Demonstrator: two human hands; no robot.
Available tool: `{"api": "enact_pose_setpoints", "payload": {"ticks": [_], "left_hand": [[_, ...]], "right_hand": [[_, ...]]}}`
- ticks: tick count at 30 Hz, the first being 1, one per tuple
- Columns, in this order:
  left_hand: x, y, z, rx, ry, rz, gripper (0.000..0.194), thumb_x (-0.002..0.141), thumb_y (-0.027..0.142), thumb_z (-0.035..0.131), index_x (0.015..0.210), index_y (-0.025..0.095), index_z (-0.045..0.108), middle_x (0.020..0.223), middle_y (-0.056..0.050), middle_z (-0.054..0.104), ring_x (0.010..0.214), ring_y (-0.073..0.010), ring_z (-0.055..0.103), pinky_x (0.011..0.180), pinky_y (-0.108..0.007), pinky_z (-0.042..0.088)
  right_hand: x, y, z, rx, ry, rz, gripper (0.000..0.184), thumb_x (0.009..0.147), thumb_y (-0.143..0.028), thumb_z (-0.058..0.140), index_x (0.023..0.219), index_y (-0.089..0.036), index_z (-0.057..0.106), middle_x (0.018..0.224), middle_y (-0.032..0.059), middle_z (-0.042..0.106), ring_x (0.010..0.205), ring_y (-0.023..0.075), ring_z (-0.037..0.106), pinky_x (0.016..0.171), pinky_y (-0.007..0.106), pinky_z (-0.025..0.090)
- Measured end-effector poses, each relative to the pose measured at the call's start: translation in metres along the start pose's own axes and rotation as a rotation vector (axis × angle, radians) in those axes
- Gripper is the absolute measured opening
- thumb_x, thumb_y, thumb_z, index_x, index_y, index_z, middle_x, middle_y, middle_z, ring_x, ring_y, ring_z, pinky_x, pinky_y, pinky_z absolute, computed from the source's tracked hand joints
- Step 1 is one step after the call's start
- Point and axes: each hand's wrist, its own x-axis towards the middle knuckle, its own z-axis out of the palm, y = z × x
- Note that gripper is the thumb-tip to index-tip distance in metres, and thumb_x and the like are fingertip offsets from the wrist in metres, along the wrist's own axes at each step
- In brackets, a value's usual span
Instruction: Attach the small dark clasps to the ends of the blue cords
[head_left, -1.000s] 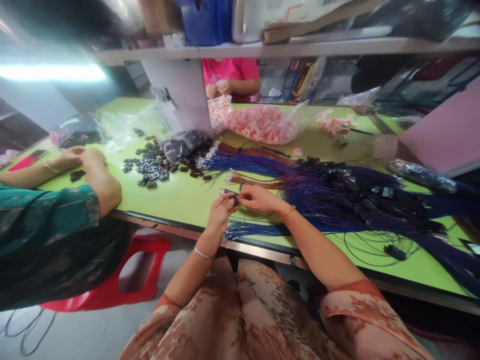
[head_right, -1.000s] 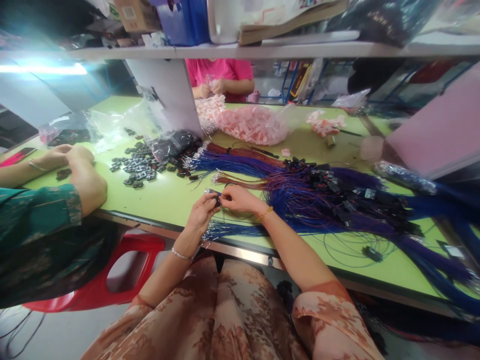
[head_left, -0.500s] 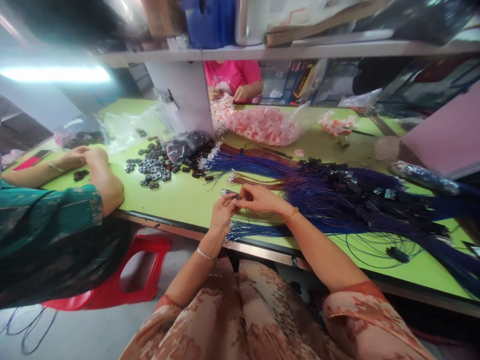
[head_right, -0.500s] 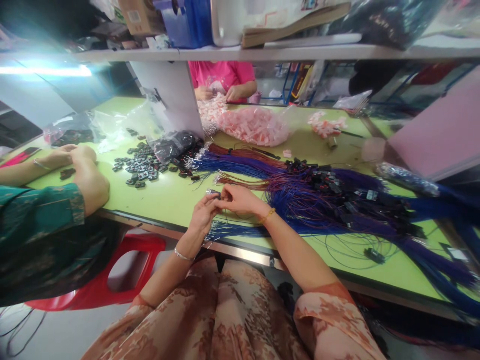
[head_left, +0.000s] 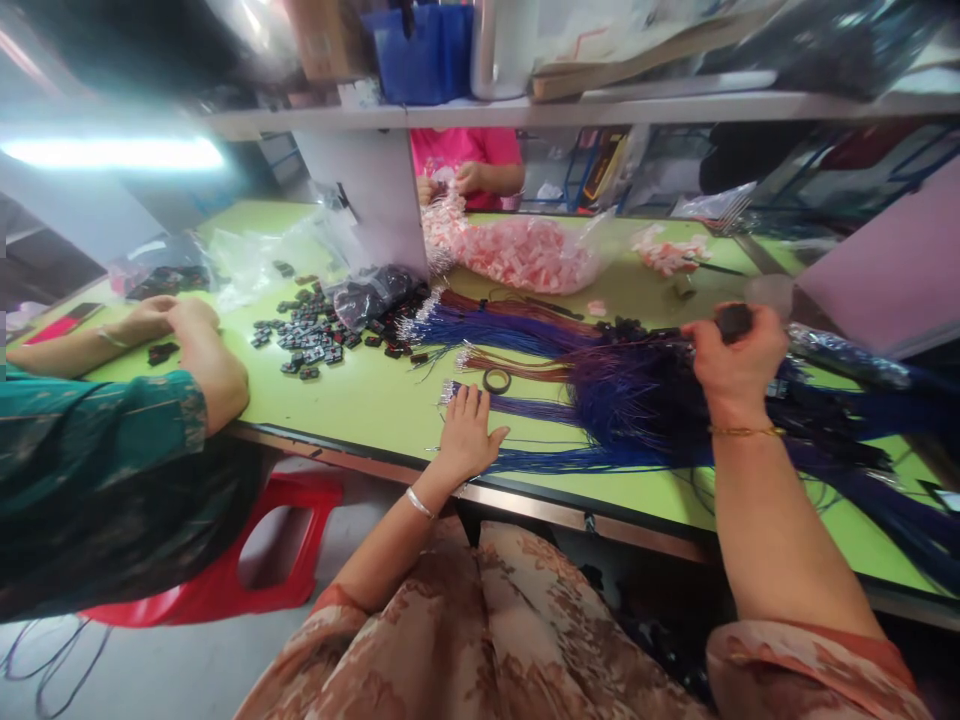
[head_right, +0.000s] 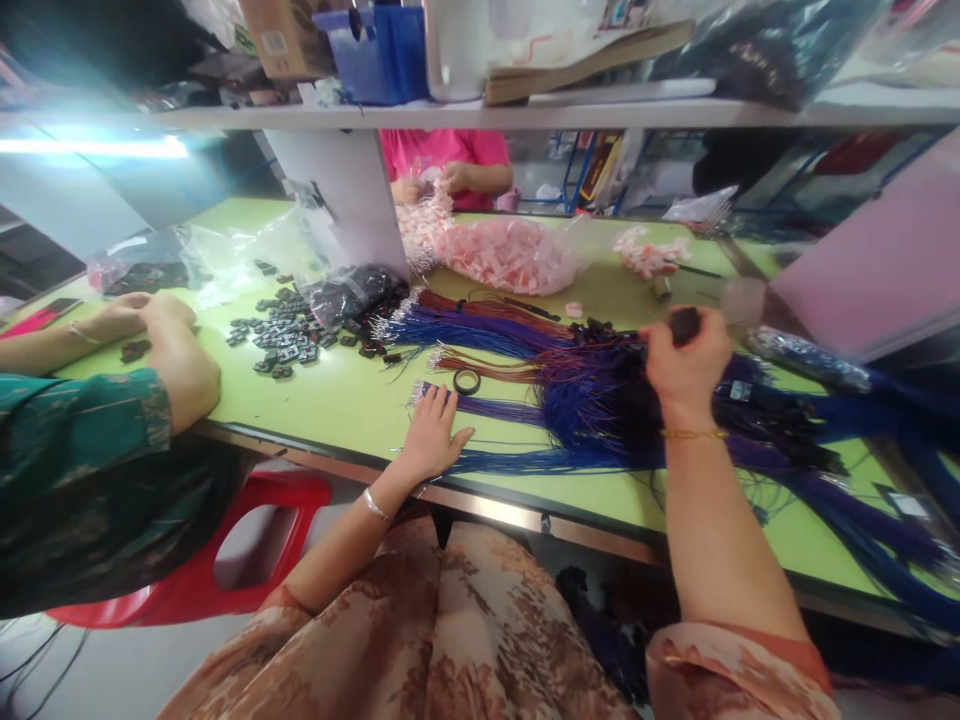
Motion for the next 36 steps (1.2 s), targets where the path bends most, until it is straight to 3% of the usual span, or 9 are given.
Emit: {"api": "enact_pose_setpoints", "payload": {"ticks": [3, 7, 13, 16, 19, 23, 27, 30, 36], "left_hand": [[-0.001, 0.000, 0.001, 0.384, -0.123, 0.017, 0.067, 0.085, 0.045, 0.050, 0.138, 0.005, 0.042, 0.151, -0.024, 0.031, 0.143, -0.0365, 0.019, 0.115, -0.051, 0.013], [-0.001, 0.001, 0.000, 0.502, -0.173, 0.048, 0.069, 0.086, 0.049, 0.047, 0.139, 0.005, 0.042, 0.150, -0.022, 0.033, 0.142, -0.0368, 0.023, 0.114, -0.051, 0.020], [0.022, -0.026, -0.044, 0.347, 0.195, 0.095, 0.054, 0.088, 0.039, 0.047, 0.135, 0.012, 0.046, 0.140, -0.018, 0.047, 0.141, -0.0329, 0.025, 0.113, -0.052, 0.024], [0.049, -0.055, -0.081, 0.380, 0.317, -0.032, 0.046, 0.089, 0.027, 0.043, 0.131, 0.011, 0.048, 0.136, -0.018, 0.051, 0.135, -0.0305, 0.035, 0.113, -0.050, 0.025], [0.073, -0.082, -0.108, 0.495, 0.260, -0.154, 0.045, 0.086, 0.017, 0.041, 0.130, 0.006, 0.048, 0.134, -0.022, 0.051, 0.130, -0.0304, 0.041, 0.110, -0.046, 0.030], [0.085, -0.098, -0.115, 0.587, 0.184, -0.194, 0.039, 0.087, 0.022, 0.043, 0.123, 0.011, 0.054, 0.124, -0.019, 0.057, 0.116, -0.0303, 0.051, 0.098, -0.042, 0.039], [0.080, -0.093, -0.112, 0.665, 0.149, -0.201, 0.027, 0.087, 0.029, 0.045, 0.104, 0.017, 0.063, 0.103, -0.016, 0.064, 0.099, -0.0299, 0.056, 0.085, -0.040, 0.042], [0.073, -0.086, -0.114, 0.645, 0.128, -0.182, 0.024, 0.085, 0.024, 0.046, 0.100, 0.018, 0.063, 0.103, -0.014, 0.064, 0.093, -0.0278, 0.057, 0.081, -0.038, 0.042], [0.052, -0.089, -0.123, 0.333, 0.203, -0.173, 0.030, 0.069, 0.013, 0.057, 0.099, 0.016, 0.064, 0.098, -0.010, 0.063, 0.083, -0.0208, 0.057, 0.082, -0.034, 0.044]], "right_hand": [[-0.011, 0.026, -0.013, -0.532, -0.060, 0.155, 0.044, 0.075, -0.023, 0.064, 0.118, -0.014, 0.057, 0.107, 0.0210, 0.062, 0.102, 0.0350, 0.058, 0.083, 0.047, 0.043], [-0.031, 0.029, -0.014, -0.806, -0.253, 0.098, 0.046, 0.081, -0.030, 0.058, 0.124, -0.014, 0.058, 0.120, 0.0254, 0.056, 0.110, 0.0385, 0.054, 0.080, 0.049, 0.042], [-0.015, 0.030, -0.023, -0.765, -0.439, 0.086, 0.053, 0.083, -0.042, 0.057, 0.127, -0.012, 0.055, 0.109, 0.0279, 0.060, 0.103, 0.0386, 0.057, 0.075, 0.048, 0.039], [-0.009, 0.010, -0.032, -0.707, -0.257, 0.049, 0.064, 0.078, -0.043, 0.065, 0.130, -0.010, 0.051, 0.114, 0.0302, 0.057, 0.107, 0.0401, 0.055, 0.079, 0.049, 0.039], [-0.022, -0.032, -0.033, -0.548, -0.056, -0.174, 0.046, 0.083, -0.035, 0.059, 0.121, -0.010, 0.058, 0.113, 0.0259, 0.060, 0.111, 0.0349, 0.054, 0.087, 0.044, 0.040], [-0.067, -0.098, -0.005, -0.032, -0.541, -0.368, 0.022, 0.088, -0.030, 0.051, 0.096, -0.017, 0.067, 0.092, 0.0097, 0.068, 0.083, 0.0194, 0.062, 0.076, 0.031, 0.047], [-0.112, -0.141, 0.040, 0.047, -1.032, -0.517, 0.020, 0.088, -0.023, 0.049, 0.089, -0.018, 0.069, 0.086, 0.0064, 0.068, 0.081, 0.0167, 0.060, 0.075, 0.027, 0.043], [-0.131, -0.160, 0.072, -0.110, -1.154, -0.542, 0.021, 0.088, -0.021, 0.048, 0.086, -0.017, 0.069, 0.085, 0.0071, 0.066, 0.079, 0.0171, 0.059, 0.070, 0.026, 0.040], [-0.151, -0.187, 0.119, -0.303, -1.169, -0.447, 0.022, 0.087, -0.030, 0.049, 0.089, -0.016, 0.066, 0.094, 0.0106, 0.066, 0.084, 0.0218, 0.061, 0.065, 0.028, 0.038]]}}
